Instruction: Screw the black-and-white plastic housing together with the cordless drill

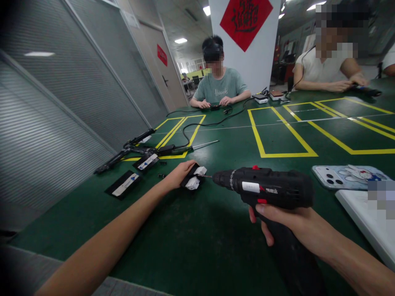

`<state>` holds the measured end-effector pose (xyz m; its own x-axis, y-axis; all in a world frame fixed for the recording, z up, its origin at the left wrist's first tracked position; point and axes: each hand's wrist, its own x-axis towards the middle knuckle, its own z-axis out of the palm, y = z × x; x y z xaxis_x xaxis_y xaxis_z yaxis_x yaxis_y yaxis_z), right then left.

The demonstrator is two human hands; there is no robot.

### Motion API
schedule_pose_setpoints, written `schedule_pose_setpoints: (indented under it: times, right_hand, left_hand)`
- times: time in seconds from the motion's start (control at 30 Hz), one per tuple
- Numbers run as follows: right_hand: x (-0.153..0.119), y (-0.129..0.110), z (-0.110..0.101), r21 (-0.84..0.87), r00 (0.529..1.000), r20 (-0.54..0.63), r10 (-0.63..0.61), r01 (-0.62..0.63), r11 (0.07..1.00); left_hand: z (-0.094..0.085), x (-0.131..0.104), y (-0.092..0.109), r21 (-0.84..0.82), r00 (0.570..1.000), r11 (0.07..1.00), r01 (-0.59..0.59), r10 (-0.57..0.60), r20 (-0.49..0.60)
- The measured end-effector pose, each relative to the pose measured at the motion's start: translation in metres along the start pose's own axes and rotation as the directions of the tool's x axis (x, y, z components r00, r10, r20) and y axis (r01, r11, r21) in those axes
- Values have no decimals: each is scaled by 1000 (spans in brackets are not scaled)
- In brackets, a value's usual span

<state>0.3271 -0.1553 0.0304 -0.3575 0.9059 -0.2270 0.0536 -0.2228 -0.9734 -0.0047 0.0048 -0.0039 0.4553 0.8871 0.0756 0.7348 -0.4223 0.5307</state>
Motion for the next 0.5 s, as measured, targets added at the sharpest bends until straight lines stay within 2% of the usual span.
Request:
schedule_pose_setpoints:
  times: [0.13, 0.3, 0.5]
  right_hand:
    - [-1, -2, 1, -54, 1000, -13, -5, 4, 999]
    - [-2, -3, 4, -7, 1000, -9, -4, 4, 1000]
    - [-1, -4, 4, -9, 998, 5, 61, -61, 998]
  left_hand:
    - [0, 0, 0, 1, 1000, 1000, 1, -1, -4]
    - [0, -1, 1, -20, 1000, 1000, 15, -16, -21]
    - [-1, -1, 1, -4, 1000, 1000, -4, 4, 3]
